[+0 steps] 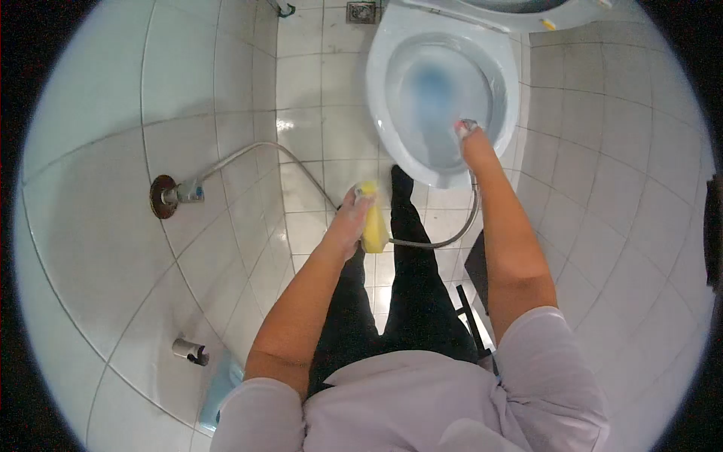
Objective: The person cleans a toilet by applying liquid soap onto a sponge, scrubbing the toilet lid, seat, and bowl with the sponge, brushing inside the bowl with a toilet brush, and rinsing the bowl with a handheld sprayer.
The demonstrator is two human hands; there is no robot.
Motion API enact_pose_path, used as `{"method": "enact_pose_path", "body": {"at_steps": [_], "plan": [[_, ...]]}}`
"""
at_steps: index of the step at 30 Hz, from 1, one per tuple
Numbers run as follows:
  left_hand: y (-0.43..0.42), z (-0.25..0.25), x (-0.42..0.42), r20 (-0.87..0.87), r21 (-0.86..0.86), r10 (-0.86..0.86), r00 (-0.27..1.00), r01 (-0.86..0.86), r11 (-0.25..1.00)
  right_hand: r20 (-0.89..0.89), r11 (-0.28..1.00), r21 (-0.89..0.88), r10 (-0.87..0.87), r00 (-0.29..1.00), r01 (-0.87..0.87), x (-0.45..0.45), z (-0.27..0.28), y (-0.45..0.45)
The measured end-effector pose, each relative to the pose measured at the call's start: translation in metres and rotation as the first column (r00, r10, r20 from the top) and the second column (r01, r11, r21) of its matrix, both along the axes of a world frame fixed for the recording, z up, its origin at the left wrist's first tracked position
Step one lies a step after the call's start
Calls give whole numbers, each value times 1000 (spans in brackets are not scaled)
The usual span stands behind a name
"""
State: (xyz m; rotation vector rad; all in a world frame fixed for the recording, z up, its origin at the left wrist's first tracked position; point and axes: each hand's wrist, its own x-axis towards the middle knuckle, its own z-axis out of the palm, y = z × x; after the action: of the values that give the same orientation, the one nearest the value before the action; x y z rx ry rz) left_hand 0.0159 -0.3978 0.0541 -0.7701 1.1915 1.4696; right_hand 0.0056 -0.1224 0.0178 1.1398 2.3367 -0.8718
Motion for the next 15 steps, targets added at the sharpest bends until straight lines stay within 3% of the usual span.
{"method": "enact_pose_path", "body": {"at_steps": [3,5,6,8,9,11,13,15], "plan": [[-10,-6,1,-70,-40,-69,995,66,997,68,998,15,-61,996,61,4,14,-2],[-7,-11,3,-152,-39,-71,986,66,997,128,952,-261,-128,984,158,15,15,2],[-5,-10,2,-154,-38,-68,986,63,997,126,953,-261,-126,984,155,20,14,-2],[4,-7,2,-235,-19,-49,971,45,999,120,844,-373,-368,922,386,36,13,-10],[8,-11,1,-234,-19,-44,971,41,999,121,845,-374,-364,924,382,43,17,-16],[19,-22,-3,-259,-69,0,966,-19,997,71,824,-463,-332,941,326,57,25,-32],[32,-38,-8,-262,-163,19,965,-63,985,166,863,-407,-254,953,301,68,27,-44],[45,-46,-17,-264,-261,28,964,-99,960,-64,892,-416,163,985,-174,78,26,-55]]}}
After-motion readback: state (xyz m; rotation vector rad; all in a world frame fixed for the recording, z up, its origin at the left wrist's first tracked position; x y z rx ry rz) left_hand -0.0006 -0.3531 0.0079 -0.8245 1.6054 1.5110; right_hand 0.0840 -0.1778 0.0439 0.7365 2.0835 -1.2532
